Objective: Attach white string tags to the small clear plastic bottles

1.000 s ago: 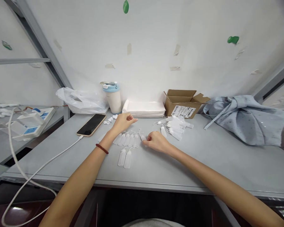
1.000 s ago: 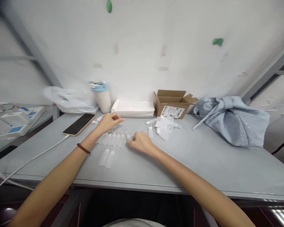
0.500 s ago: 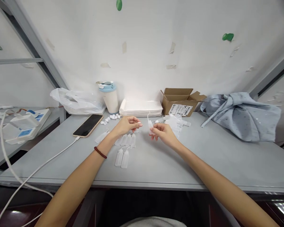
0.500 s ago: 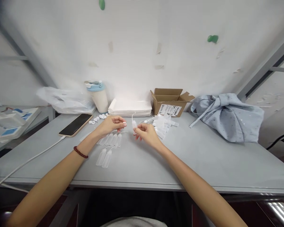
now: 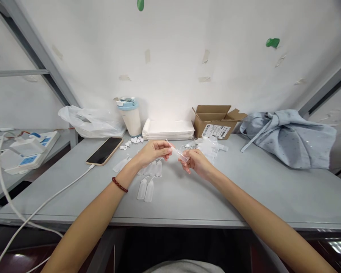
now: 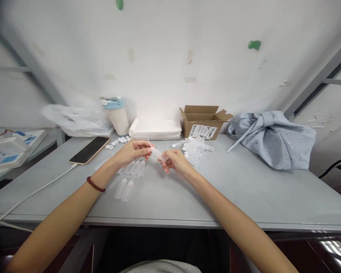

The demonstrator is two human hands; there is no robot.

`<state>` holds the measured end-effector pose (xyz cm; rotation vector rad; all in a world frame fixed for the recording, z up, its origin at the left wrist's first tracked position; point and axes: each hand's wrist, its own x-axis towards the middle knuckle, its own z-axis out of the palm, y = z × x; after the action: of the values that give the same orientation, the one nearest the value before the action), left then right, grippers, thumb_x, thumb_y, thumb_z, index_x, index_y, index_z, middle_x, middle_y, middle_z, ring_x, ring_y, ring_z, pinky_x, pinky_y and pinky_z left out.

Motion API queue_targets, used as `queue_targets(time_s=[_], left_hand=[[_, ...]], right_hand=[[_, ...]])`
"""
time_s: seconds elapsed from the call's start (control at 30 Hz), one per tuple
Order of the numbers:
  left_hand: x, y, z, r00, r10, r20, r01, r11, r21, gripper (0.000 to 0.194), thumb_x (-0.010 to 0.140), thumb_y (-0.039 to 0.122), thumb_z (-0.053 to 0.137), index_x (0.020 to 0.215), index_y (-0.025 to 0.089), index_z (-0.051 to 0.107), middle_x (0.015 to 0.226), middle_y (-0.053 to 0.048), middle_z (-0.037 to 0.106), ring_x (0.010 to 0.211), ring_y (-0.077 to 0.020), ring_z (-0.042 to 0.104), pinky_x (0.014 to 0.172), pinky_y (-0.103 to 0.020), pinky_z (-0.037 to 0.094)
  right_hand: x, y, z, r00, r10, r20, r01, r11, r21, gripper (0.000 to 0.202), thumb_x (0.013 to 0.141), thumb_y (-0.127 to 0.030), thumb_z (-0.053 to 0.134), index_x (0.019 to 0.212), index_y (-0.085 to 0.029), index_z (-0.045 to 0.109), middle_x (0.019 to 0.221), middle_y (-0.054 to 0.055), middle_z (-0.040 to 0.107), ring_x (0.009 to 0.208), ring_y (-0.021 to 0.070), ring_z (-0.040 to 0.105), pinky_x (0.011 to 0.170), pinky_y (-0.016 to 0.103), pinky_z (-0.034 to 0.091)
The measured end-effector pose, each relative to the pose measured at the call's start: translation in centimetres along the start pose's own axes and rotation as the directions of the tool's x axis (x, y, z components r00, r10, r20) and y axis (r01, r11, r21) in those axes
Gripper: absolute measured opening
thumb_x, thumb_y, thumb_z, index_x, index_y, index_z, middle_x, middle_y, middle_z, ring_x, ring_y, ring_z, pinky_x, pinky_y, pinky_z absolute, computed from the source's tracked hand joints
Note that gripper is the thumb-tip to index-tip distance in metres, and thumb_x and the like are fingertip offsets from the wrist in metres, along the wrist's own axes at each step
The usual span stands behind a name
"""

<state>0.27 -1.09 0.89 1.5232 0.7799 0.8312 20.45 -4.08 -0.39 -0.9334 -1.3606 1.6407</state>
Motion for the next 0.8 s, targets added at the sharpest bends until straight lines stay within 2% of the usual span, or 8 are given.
queue_targets(time_s=[0.13,0.27,0.33,0.47,0.57,0.67,0.8], left_hand=[[-0.1,0.2,0.1,1.0,0.008,-0.002,-0.008,0.996,0.093,0.028,0.074,0.039,0.07,0.085,0.013,0.068,0.071,-0.001,0.06,0.063,-0.0105,0.055,0.063,-0.026,0.047],[-0.1,0.2,0.4,0.999,-0.011,-0.042,0.017,0.989,0.15,0.026,0.074,0.038,0.069,0.078,0.012,0.066,0.067,0.0,0.059,0.059,-0.01,0.055,0.059,-0.025,0.047],[0.0,0.0,0.5,0.998,-0.027,-0.062,0.037,0.987,0.157,0.027,0.074,0.038,0.069,0.076,0.012,0.065,0.066,0.0,0.059,0.058,-0.0102,0.055,0.058,-0.025,0.047],[0.2,-0.3,0.8,0.996,-0.066,-0.061,0.074,0.988,0.133,0.029,0.074,0.04,0.069,0.076,0.011,0.064,0.067,-0.001,0.061,0.057,-0.0112,0.057,0.058,-0.026,0.048],[0.2,-0.3,1.0,0.995,-0.09,-0.053,0.095,0.988,0.118,0.03,0.074,0.041,0.068,0.076,0.011,0.064,0.066,-0.002,0.062,0.056,-0.0115,0.058,0.057,-0.026,0.049],[0.2,-0.3,1.1,0.997,-0.064,-0.052,0.07,0.99,0.124,0.029,0.073,0.039,0.069,0.076,0.011,0.065,0.067,-0.002,0.062,0.058,-0.0118,0.059,0.059,-0.027,0.049],[0.2,-0.4,1.3,0.997,0.028,-0.073,-0.016,0.986,0.164,0.025,0.071,0.035,0.072,0.079,0.012,0.066,0.069,-0.002,0.064,0.063,-0.0121,0.059,0.065,-0.028,0.05]], right_hand=[[-0.1,-0.1,0.0,1.0,0.006,-0.028,-0.007,1.0,-0.03,0.021,0.075,-0.03,0.049,0.066,-0.014,0.058,0.049,-0.005,0.041,0.039,0.0077,0.04,0.04,0.023,0.032],[0.1,0.3,0.2,0.993,-0.093,-0.078,0.077,0.98,-0.186,0.027,0.079,-0.035,0.052,0.06,-0.018,0.044,0.055,-0.006,0.036,0.044,0.0069,0.037,0.042,0.023,0.032],[0.2,0.6,0.1,0.984,-0.15,-0.097,0.114,0.946,-0.304,0.031,0.082,-0.04,0.051,0.061,-0.019,0.041,0.056,-0.006,0.035,0.046,0.0072,0.035,0.043,0.023,0.032],[0.4,1.1,-0.1,0.976,-0.199,-0.092,0.128,0.856,-0.501,0.031,0.086,-0.047,0.046,0.071,-0.019,0.047,0.054,-0.006,0.035,0.046,0.0083,0.035,0.044,0.023,0.029],[0.4,1.1,-0.2,0.969,-0.232,-0.082,0.139,0.791,-0.596,0.034,0.087,-0.048,0.044,0.069,-0.019,0.045,0.053,-0.006,0.036,0.047,0.0088,0.035,0.046,0.023,0.029],[0.3,1.0,-0.2,0.974,-0.21,-0.089,0.121,0.805,-0.581,0.038,0.088,-0.05,0.041,0.066,-0.019,0.044,0.049,-0.007,0.035,0.046,0.0088,0.034,0.046,0.024,0.03],[0.3,1.0,-0.2,0.991,-0.092,-0.095,0.044,0.907,-0.42,0.042,0.088,-0.055,0.04,0.069,-0.018,0.05,0.046,-0.008,0.028,0.042,0.0078,0.025,0.042,0.023,0.027]])
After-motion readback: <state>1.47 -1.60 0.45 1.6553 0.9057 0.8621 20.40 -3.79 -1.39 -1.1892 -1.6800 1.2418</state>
